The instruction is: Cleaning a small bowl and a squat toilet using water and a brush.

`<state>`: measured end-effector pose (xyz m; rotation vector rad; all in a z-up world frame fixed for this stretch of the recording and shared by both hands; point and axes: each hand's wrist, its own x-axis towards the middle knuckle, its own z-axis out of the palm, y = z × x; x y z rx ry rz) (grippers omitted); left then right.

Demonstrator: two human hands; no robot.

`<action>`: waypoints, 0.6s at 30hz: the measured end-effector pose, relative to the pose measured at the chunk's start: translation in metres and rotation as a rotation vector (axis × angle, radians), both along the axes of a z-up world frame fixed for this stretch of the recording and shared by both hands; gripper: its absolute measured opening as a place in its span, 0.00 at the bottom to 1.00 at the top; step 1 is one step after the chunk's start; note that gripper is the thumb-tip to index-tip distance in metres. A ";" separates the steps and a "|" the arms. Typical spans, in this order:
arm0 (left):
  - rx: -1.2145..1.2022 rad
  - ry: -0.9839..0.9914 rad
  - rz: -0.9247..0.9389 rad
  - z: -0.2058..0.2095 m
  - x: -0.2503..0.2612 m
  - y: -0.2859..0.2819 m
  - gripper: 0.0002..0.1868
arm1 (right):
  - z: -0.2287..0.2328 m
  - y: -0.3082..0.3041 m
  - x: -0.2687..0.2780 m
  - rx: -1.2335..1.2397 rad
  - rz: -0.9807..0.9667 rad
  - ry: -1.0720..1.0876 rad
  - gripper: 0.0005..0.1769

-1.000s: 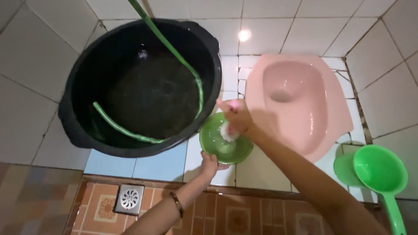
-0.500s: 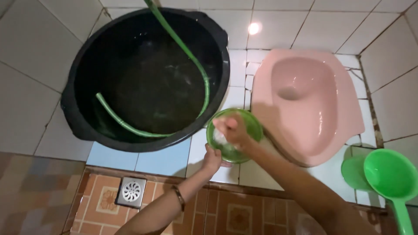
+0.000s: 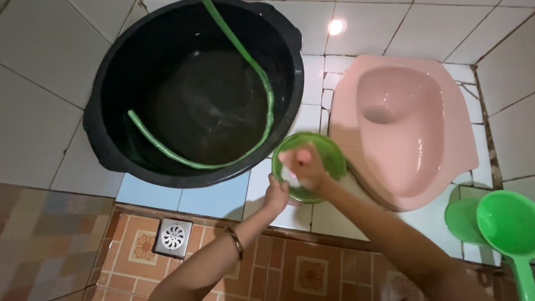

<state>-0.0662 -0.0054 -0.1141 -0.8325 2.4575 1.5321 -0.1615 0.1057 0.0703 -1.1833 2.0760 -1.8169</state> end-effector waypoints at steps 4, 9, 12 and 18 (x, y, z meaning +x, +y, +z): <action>0.411 -0.104 -0.018 0.066 -0.013 -0.016 0.32 | 0.024 -0.016 -0.036 0.057 -0.134 -0.048 0.21; 0.182 -0.016 -0.089 0.067 -0.022 -0.023 0.23 | 0.036 0.023 -0.044 0.087 -0.190 -0.357 0.27; 0.223 0.043 -0.134 0.101 -0.028 -0.029 0.26 | 0.034 0.029 -0.025 0.042 -0.182 -0.497 0.27; 0.105 -0.044 -0.172 0.103 -0.031 -0.031 0.28 | 0.006 -0.006 -0.025 0.081 -0.072 -0.248 0.26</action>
